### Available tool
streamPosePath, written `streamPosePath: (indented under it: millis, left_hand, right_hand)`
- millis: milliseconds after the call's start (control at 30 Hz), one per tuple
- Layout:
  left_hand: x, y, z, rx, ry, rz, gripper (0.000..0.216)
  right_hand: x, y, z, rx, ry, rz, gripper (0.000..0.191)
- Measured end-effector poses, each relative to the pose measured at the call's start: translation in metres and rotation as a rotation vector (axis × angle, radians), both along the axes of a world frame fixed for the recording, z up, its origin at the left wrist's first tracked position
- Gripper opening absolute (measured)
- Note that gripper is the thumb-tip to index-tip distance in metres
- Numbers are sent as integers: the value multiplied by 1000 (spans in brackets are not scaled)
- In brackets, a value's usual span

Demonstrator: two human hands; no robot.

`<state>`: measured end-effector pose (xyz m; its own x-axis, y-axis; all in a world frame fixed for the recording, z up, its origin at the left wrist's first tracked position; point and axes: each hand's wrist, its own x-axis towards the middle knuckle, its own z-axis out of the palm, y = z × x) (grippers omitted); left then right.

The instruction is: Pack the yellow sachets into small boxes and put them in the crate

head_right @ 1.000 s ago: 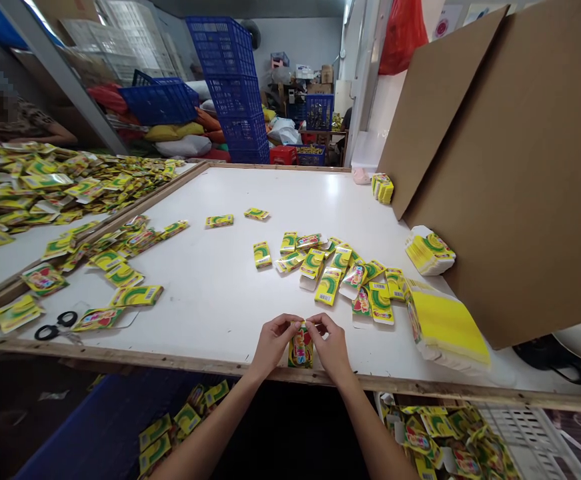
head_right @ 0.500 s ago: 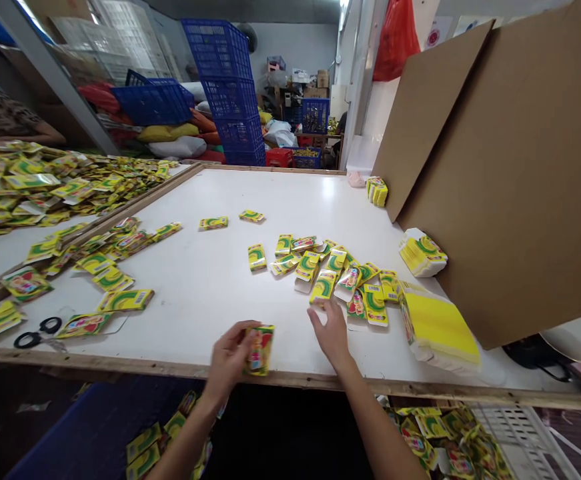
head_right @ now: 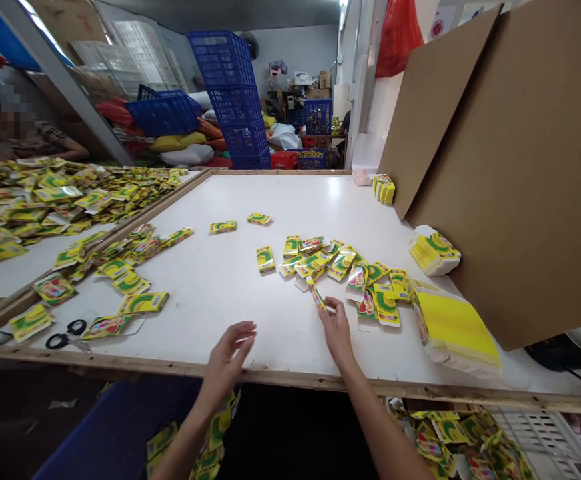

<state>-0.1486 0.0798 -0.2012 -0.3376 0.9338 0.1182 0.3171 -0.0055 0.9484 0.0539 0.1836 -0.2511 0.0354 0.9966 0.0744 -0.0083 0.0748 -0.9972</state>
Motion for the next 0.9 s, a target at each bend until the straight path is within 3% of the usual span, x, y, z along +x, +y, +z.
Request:
streamPosePath:
  millis: [100,200,367,467,633,733,900]
  left_hand:
    - [42,26,-20,13,-364,-116,49]
    - [68,40,-27,55,-511,-208,48]
    - [76,40,-24,44,-466,-289,47]
    - [75,37,-26,-1,-446,-327,48]
    - [72,38,-32,-76,-380,-395,25]
    - [71,44,-30,-55,-291,-404,24]
    - [80,57,-28,31,-307,-366,20]
  right_hand:
    - [-4,-39,4,-87,303,232,33]
    - [-5,-60,5,-134,291,305,29]
    - [8,-54,4,-8,110,167,40]
    - [17,-47,3,62,31,187,38]
    - [27,-37,5,84,-112,315,33]
    - [31,-30,8,109,-184,366,25]
    - [33,-24,10,180,-233,255,15]
